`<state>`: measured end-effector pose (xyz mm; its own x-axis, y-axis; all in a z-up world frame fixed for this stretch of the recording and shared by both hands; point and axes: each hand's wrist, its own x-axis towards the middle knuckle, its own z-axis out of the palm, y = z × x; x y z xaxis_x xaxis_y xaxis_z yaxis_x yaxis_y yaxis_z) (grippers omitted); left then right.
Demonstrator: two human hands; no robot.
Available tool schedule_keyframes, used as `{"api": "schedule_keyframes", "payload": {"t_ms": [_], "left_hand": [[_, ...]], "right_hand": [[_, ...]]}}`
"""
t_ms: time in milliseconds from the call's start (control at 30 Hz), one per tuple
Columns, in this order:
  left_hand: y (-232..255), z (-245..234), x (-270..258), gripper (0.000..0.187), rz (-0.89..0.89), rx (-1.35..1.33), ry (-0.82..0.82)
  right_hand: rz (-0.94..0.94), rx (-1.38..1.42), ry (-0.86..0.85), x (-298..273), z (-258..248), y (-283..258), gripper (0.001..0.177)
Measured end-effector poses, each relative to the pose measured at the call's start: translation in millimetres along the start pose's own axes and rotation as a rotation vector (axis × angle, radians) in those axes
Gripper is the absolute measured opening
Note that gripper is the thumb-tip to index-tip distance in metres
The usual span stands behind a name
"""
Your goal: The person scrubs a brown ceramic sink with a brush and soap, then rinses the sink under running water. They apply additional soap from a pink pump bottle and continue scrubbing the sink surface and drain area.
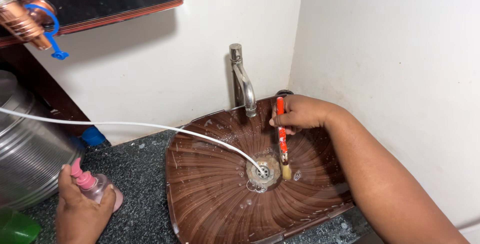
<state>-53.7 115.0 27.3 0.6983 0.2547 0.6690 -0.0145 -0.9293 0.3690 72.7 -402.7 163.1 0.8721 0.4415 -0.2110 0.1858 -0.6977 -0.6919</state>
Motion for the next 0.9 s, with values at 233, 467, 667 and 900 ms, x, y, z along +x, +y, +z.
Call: {"api": "schedule_keyframes", "payload": {"t_ms": [233, 467, 667, 900], "left_hand": [[95.3, -34.9, 35.5, 0.080, 0.416, -0.298, 0.124], [270.6, -8.4, 115.7, 0.093, 0.772, -0.554, 0.195], [302.8, 41.0, 160.1, 0.087, 0.467, -0.642, -0.228], [294.9, 82.4, 173.1, 0.083, 0.417, -0.619, -0.261]], "right_hand": [[0.017, -0.048, 0.020, -4.5, -0.3, -4.8, 0.027], [-0.009, -0.018, 0.032, -6.0, -2.1, -5.3, 0.026], [-0.021, -0.087, 0.018, -8.9, -3.6, -11.2, 0.030], [0.014, -0.116, -0.002, -11.9, -5.2, -18.7, 0.031]]}}
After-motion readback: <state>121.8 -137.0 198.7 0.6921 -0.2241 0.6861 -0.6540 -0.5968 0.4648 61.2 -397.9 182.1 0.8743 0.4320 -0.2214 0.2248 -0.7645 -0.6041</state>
